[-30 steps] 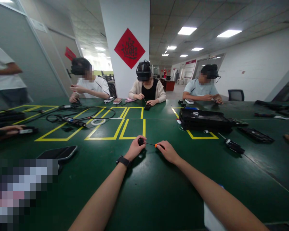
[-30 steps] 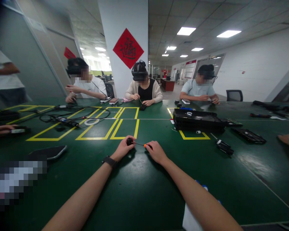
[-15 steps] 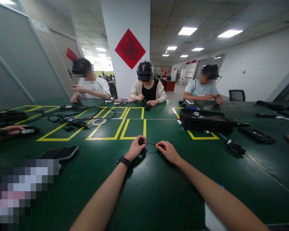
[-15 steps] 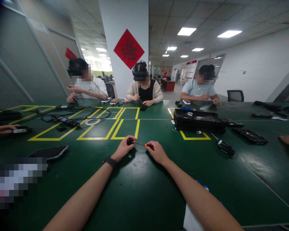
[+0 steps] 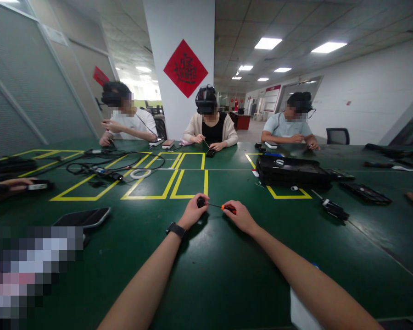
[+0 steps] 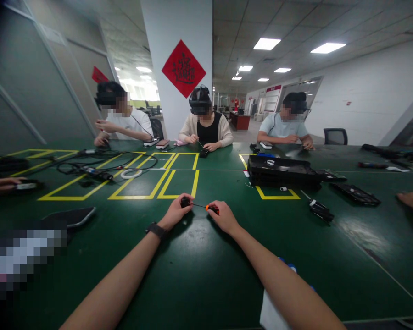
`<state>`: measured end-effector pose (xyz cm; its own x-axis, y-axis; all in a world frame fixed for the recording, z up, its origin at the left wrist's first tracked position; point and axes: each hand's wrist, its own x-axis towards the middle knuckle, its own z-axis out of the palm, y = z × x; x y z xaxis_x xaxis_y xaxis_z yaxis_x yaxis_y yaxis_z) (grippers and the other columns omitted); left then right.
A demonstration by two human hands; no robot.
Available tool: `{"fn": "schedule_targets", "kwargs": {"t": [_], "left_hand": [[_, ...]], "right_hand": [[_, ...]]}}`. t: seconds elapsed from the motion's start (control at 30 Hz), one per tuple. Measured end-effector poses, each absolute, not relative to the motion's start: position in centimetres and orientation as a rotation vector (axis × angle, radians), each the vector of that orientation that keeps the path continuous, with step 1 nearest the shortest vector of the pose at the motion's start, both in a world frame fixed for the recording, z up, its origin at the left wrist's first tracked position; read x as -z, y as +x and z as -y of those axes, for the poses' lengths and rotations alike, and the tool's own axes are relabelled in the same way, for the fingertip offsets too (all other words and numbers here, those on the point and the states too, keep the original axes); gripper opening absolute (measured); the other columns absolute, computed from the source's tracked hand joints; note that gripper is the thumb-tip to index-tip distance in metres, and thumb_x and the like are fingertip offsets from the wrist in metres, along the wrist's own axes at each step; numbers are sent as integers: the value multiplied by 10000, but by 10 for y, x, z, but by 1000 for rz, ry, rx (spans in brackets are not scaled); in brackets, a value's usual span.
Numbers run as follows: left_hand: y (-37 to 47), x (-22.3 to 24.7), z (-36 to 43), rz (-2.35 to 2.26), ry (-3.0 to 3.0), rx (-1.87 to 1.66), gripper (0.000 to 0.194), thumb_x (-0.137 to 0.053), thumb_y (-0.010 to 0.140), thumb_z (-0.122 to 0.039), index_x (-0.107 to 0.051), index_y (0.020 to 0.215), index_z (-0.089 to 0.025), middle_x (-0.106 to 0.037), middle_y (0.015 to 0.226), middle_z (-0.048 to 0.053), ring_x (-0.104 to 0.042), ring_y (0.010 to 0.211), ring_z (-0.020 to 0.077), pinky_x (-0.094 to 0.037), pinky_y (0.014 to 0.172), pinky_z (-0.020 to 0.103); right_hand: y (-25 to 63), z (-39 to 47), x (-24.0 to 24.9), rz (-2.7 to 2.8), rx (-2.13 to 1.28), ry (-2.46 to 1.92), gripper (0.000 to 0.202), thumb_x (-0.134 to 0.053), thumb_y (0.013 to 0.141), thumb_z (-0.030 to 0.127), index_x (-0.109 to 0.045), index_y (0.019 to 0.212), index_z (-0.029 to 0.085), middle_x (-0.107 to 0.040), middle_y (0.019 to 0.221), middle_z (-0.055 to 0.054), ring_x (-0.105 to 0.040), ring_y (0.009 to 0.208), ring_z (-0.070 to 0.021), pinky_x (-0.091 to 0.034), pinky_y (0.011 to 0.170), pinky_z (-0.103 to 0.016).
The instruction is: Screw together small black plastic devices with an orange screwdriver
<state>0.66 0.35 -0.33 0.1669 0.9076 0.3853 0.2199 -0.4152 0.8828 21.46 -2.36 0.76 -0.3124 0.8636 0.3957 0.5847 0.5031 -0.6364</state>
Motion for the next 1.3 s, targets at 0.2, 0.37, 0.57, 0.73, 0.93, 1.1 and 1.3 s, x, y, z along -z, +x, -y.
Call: {"fn": "schedule_targets", "kwargs": {"t": [0.2, 0.37, 0.57, 0.73, 0.93, 1.1, 1.3], "left_hand": [[7, 1, -1, -1130, 1840, -1282, 137, -521, 652, -115, -526, 778, -168, -555, 756, -13, -522, 729, 117, -395, 731, 254], [6, 2, -2, -1192, 1859, -1266, 105, -541, 656, -148, -519, 755, -172, -547, 746, -15, -515, 722, 124, -392, 720, 258], [5, 3, -3, -1184, 1846, -1244, 124, -542, 669, -165, -517, 790, -178, -552, 774, -9, -519, 741, 130, -395, 734, 267], [5, 5, -5, -1188, 1808, -1271, 148, -534, 686, -176, -527, 834, -181, -569, 847, 10, -529, 806, 145, -395, 789, 294], [5, 3, -2, -1088, 1831, -1266, 247, -527, 695, -150, -504, 938, -184, -571, 880, 13, -535, 841, 132, -391, 823, 290], [5, 3, -1, -1116, 1881, -1262, 159, -528, 689, -152, -506, 843, -185, -570, 866, 3, -528, 821, 132, -392, 795, 280], [6, 2, -1, -1134, 1868, -1256, 137, -519, 686, -146, -496, 817, -180, -574, 876, 5, -532, 828, 132, -390, 805, 279]], "right_hand": [[214, 19, -7, 2049, -458, -1203, 219, -424, 854, 238, -634, 859, 176, -603, 855, -47, -494, 860, -165, -365, 807, -307], [215, 20, -6, 2012, -461, -1194, 145, -485, 808, 216, -612, 866, 175, -590, 863, -41, -494, 854, -162, -380, 786, -301], [215, 23, -5, 1981, -496, -1196, 183, -580, 731, 237, -580, 906, 185, -579, 884, -31, -507, 827, -161, -405, 752, -298], [215, 18, -3, 1981, -435, -1202, 180, -467, 818, 245, -613, 901, 180, -594, 905, -55, -499, 899, -173, -373, 832, -327], [216, 16, -2, 1994, -378, -1141, 126, -489, 794, 193, -614, 807, 178, -593, 893, -49, -497, 904, -170, -359, 861, -335], [216, 20, -2, 1944, -448, -1201, 147, -562, 728, 204, -565, 873, 184, -572, 883, -30, -512, 842, -163, -405, 775, -309], [216, 21, -3, 2017, -450, -1202, 191, -509, 791, 234, -570, 964, 182, -575, 923, -46, -502, 886, -162, -389, 814, -308]]}}
